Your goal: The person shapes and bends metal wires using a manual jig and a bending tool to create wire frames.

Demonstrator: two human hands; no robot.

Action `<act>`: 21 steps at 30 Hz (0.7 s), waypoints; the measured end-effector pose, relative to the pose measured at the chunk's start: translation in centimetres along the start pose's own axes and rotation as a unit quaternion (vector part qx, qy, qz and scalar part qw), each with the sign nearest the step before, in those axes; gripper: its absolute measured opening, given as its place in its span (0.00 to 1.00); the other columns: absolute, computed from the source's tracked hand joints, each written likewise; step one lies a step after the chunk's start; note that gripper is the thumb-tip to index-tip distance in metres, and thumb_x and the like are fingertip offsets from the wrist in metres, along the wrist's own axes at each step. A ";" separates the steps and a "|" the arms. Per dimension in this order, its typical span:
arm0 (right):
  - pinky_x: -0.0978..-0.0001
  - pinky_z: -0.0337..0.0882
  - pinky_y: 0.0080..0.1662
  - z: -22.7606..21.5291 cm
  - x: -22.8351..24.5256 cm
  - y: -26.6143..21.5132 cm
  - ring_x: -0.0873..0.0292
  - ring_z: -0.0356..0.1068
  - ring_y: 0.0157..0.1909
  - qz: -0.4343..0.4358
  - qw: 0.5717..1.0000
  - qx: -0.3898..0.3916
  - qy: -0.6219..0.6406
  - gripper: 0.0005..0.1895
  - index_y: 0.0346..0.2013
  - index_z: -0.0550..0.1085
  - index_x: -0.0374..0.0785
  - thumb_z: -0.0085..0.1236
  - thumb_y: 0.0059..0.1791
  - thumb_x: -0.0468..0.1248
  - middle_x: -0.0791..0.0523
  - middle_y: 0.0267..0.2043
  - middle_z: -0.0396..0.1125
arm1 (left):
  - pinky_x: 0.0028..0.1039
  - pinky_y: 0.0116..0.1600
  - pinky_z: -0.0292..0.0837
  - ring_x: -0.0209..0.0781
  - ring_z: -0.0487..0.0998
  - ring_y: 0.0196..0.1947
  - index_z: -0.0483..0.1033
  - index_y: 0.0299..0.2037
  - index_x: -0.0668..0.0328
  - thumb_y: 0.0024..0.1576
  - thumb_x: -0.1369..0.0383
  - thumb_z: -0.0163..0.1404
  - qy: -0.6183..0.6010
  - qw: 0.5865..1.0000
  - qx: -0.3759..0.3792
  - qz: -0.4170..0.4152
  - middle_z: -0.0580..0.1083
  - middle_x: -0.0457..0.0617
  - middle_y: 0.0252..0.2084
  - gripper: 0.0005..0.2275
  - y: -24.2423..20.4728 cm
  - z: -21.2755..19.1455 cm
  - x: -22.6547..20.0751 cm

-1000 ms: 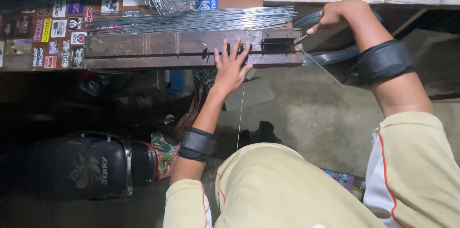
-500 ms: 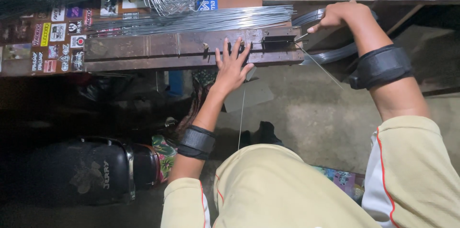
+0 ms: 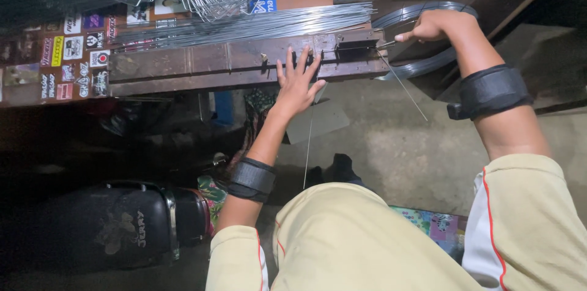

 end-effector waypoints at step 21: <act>0.49 0.70 0.57 3.0 -1.7 0.1 0.41 0.76 0.50 0.028 0.996 0.007 0.081 0.48 0.36 0.84 0.27 0.54 0.43 0.75 0.43 0.43 0.78 | 0.66 0.73 0.22 0.70 0.31 0.78 0.59 0.74 0.45 0.62 0.51 0.51 -0.023 0.998 0.055 0.032 0.42 0.54 0.80 0.30 -0.2 -0.1 0.8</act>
Point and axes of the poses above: each hand's wrist, its own y-axis towards the middle knuckle, its own z-axis out of the palm, x = y × z, the point moved 5 cm from there along y, towards the middle knuckle
